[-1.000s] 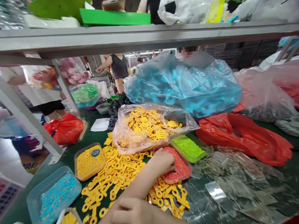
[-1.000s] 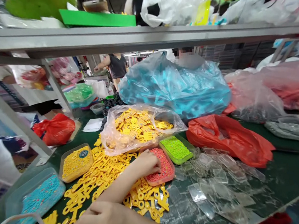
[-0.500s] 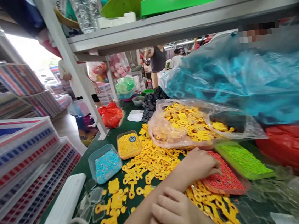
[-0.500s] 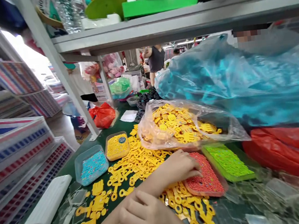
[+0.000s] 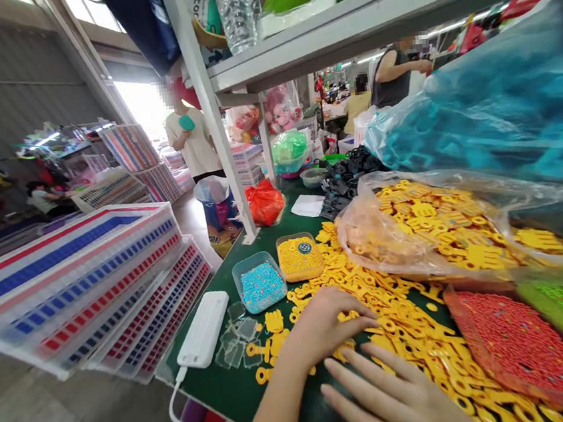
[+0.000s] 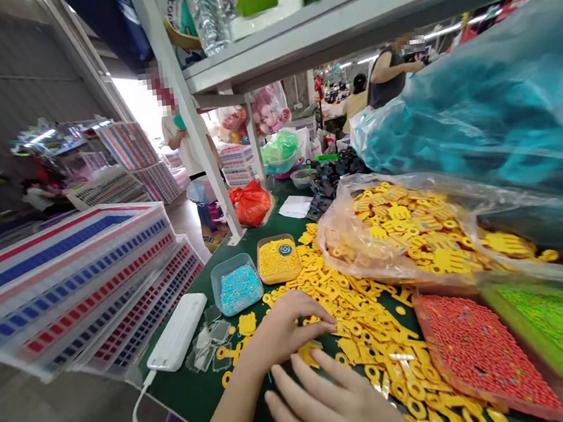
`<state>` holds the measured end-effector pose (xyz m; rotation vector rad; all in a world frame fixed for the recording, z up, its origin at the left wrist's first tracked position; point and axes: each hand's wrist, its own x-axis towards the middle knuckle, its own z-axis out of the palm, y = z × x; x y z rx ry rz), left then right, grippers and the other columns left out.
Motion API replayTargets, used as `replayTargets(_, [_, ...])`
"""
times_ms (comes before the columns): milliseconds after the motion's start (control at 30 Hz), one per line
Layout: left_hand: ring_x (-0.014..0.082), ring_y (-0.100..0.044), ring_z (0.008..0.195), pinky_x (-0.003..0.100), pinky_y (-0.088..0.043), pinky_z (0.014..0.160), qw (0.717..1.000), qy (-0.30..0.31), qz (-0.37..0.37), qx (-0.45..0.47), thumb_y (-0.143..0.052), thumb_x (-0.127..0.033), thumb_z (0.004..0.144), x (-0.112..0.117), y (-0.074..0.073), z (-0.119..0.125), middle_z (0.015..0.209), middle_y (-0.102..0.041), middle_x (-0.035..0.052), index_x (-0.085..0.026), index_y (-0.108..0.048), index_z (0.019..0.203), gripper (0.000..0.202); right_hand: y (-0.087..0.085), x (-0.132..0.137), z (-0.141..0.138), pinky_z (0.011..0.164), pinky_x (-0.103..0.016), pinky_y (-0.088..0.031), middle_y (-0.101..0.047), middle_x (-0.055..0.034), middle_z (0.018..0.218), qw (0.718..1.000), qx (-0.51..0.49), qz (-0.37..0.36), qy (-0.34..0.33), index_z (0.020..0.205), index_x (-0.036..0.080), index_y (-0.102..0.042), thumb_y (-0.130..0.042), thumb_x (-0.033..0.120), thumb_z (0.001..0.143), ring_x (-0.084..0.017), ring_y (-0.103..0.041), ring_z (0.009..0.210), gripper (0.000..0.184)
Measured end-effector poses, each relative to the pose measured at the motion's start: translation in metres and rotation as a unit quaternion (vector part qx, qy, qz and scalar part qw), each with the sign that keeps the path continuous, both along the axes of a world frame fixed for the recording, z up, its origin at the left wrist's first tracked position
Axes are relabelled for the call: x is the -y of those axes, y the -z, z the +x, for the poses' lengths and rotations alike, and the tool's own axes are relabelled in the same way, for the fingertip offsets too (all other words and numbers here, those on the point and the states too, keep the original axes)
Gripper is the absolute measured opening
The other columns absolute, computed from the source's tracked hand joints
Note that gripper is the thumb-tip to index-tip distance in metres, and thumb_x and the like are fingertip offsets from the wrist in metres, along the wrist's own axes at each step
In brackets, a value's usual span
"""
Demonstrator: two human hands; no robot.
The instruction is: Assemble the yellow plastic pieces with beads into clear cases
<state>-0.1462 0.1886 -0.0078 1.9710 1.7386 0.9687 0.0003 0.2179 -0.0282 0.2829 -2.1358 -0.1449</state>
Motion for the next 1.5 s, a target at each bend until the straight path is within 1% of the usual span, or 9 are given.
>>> replayTargets(133, [0.0154,-0.066,0.089,0.028,-0.044,0.088,0.997,-0.059,-0.036,0.017,-0.068,-0.025,0.087,0.03,0.017,-0.018,0.09,-0.076,0.0005,-0.02,-0.074,0.086,0.008,0.006,-0.008,-0.003,0.083,-0.034,-0.044,-0.072,-0.004,0.083,0.993,0.041,-0.107,0.004,0.086,0.021,-0.067,-0.04,0.015,0.089,-0.018,-0.063,0.081,0.027])
replayTargets(300, [0.0151,-0.066,0.085,0.029,-0.043,0.086,0.998,-0.05,-0.049,0.005,-0.071,-0.026,0.084,0.046,0.038,-0.031,0.087,-0.076,0.0017,-0.019,-0.075,0.085,0.008,0.013,-0.025,-0.004,0.07,-0.032,-0.04,-0.066,-0.0016,0.073,0.968,0.174,-0.183,-0.004,0.075,0.021,-0.062,-0.042,0.014,0.088,-0.017,-0.057,0.07,0.025])
replayTargets(433, [0.0153,-0.066,0.083,0.029,-0.044,0.084,0.996,-0.086,-0.017,0.018,-0.071,-0.029,0.084,0.051,0.051,-0.036,0.085,-0.077,0.0007,-0.022,-0.076,0.085,0.008,0.016,-0.036,-0.002,0.072,-0.032,-0.037,-0.066,-0.0023,0.072,0.934,0.29,-0.207,0.021,0.077,0.021,-0.065,-0.042,0.015,0.088,-0.017,-0.057,0.073,0.026])
replayTargets(533, [0.0169,-0.067,0.081,0.03,-0.047,0.08,0.995,-0.101,0.007,0.013,-0.068,-0.032,0.086,0.054,0.057,-0.04,0.085,-0.077,0.0023,-0.022,-0.076,0.085,0.013,0.015,-0.041,0.0,0.075,-0.034,-0.034,-0.065,-0.004,0.07,0.912,0.344,-0.218,0.051,0.071,0.019,-0.063,-0.044,0.019,0.088,-0.019,-0.056,0.077,0.026])
replayTargets(667, [0.0194,-0.066,0.083,0.034,-0.047,0.08,0.991,-0.135,0.017,0.003,-0.062,-0.042,0.089,0.052,0.06,-0.045,0.085,-0.076,0.0036,-0.024,-0.076,0.086,0.023,0.011,-0.046,0.001,0.07,-0.032,-0.03,-0.058,-0.0032,0.061,0.885,0.396,-0.228,0.084,0.061,0.018,-0.058,-0.049,0.023,0.084,-0.017,-0.05,0.071,0.025])
replayTargets(767, [0.0195,-0.066,0.082,0.035,-0.047,0.078,0.994,-0.107,0.001,-0.018,-0.058,-0.044,0.091,0.049,0.059,-0.041,0.085,-0.075,0.0032,-0.024,-0.075,0.087,0.026,0.008,-0.048,0.001,0.067,-0.032,-0.027,-0.054,-0.0026,0.056,0.877,0.411,-0.227,0.104,0.057,0.018,-0.056,-0.051,0.023,0.08,-0.016,-0.046,0.067,0.024])
replayTargets(1000, [0.018,-0.064,0.084,0.034,-0.047,0.081,0.997,-0.052,0.01,-0.059,-0.057,-0.036,0.094,0.036,0.061,-0.023,0.088,-0.074,0.003,-0.022,-0.073,0.091,0.021,0.003,-0.05,0.003,0.065,-0.031,-0.025,-0.052,-0.0027,0.055,0.869,0.423,-0.229,0.119,0.057,0.017,-0.058,-0.05,0.021,0.076,-0.015,-0.042,0.063,0.021])
replayTargets(1200, [0.0178,-0.065,0.086,0.034,-0.046,0.081,0.996,-0.004,0.019,-0.082,-0.055,-0.033,0.095,0.032,0.061,-0.018,0.09,-0.075,0.0021,-0.021,-0.072,0.093,0.021,0.0,-0.05,0.004,0.063,-0.031,-0.024,-0.051,-0.0027,0.055,0.862,0.435,-0.228,0.127,0.057,0.017,-0.06,-0.051,0.022,0.074,-0.015,-0.04,0.061,0.02])
replayTargets(1500, [0.018,-0.065,0.087,0.034,-0.048,0.084,0.999,0.001,0.01,-0.049,-0.055,-0.033,0.095,0.032,0.063,-0.016,0.092,-0.075,0.0032,-0.021,-0.072,0.093,0.021,0.004,-0.051,0.004,0.061,-0.031,-0.026,-0.053,-0.0031,0.056,0.862,0.428,-0.241,0.125,0.058,0.017,-0.062,-0.051,0.021,0.073,-0.015,-0.043,0.059,0.02])
